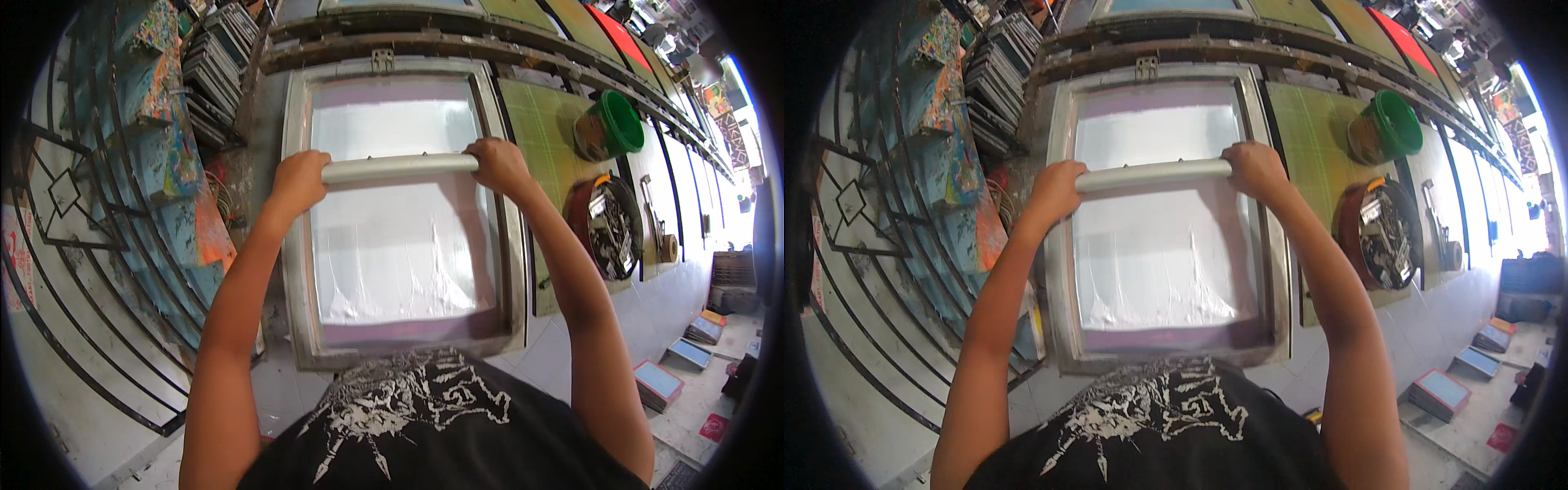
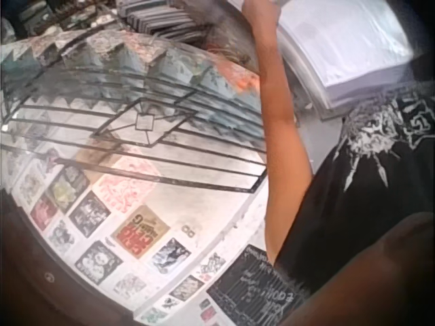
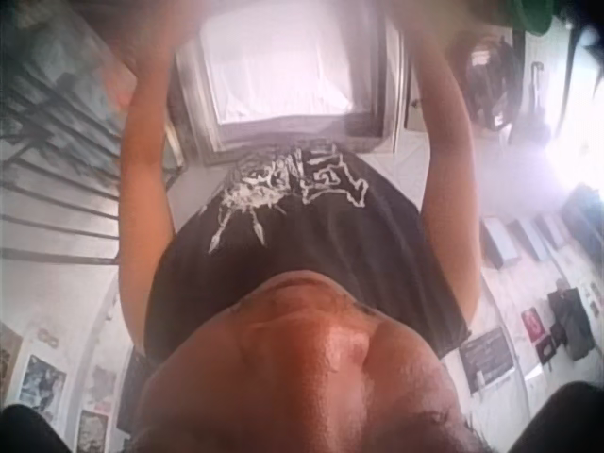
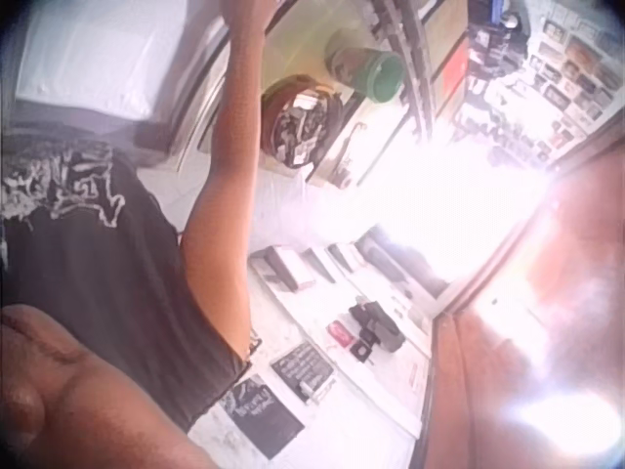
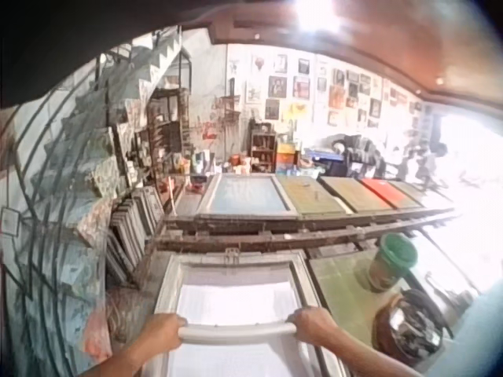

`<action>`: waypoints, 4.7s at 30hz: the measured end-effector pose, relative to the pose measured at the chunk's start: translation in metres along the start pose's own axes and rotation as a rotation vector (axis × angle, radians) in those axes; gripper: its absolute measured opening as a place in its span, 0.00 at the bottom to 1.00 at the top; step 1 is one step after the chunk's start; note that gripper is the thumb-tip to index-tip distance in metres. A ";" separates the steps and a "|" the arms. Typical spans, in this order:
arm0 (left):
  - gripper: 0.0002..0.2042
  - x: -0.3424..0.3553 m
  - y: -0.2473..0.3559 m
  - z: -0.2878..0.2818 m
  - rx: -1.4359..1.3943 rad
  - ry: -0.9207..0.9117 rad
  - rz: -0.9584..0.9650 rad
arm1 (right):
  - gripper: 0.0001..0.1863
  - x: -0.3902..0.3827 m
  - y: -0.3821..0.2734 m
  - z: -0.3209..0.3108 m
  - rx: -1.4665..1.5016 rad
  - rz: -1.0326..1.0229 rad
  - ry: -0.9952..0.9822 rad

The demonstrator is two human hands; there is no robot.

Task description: The person stirs a container of white ink with a tool and then spreads the ink across a screen printing frame using a squeegee.

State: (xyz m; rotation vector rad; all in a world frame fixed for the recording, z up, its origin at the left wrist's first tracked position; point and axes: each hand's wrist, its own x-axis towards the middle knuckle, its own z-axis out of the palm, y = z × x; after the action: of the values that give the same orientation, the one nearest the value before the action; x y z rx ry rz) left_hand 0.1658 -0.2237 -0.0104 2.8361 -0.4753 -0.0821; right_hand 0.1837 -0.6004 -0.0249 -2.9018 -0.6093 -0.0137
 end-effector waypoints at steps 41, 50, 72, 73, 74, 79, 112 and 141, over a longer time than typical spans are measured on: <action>0.21 -0.249 0.083 0.049 0.006 0.051 0.080 | 0.16 -0.248 -0.106 0.016 0.020 -0.015 0.141; 0.23 -0.130 0.043 0.052 0.106 0.164 0.127 | 0.19 -0.134 -0.046 0.023 -0.045 -0.084 0.195; 0.13 0.066 -0.019 0.003 0.109 0.014 0.024 | 0.17 0.059 0.030 -0.005 -0.123 -0.012 0.018; 0.13 0.076 -0.022 -0.007 0.092 -0.033 -0.004 | 0.19 0.072 0.031 -0.013 -0.093 0.004 -0.038; 0.14 0.089 -0.033 -0.014 0.041 -0.055 0.055 | 0.20 0.088 0.032 -0.024 -0.064 0.018 -0.089; 0.17 0.138 -0.051 -0.038 -0.004 -0.288 0.146 | 0.27 0.125 0.055 -0.036 -0.015 -0.070 -0.225; 0.19 -0.306 0.109 0.023 -0.143 -0.012 0.078 | 0.15 -0.308 -0.136 -0.016 0.074 0.069 -0.066; 0.15 0.091 -0.040 -0.002 0.018 0.211 0.074 | 0.13 0.085 0.035 -0.010 -0.063 0.051 0.152</action>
State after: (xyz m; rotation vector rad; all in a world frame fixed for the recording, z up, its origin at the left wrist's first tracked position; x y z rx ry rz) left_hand 0.2647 -0.2165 -0.0208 2.7987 -0.5347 0.2340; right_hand 0.2761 -0.5997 -0.0172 -2.9404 -0.5167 -0.2491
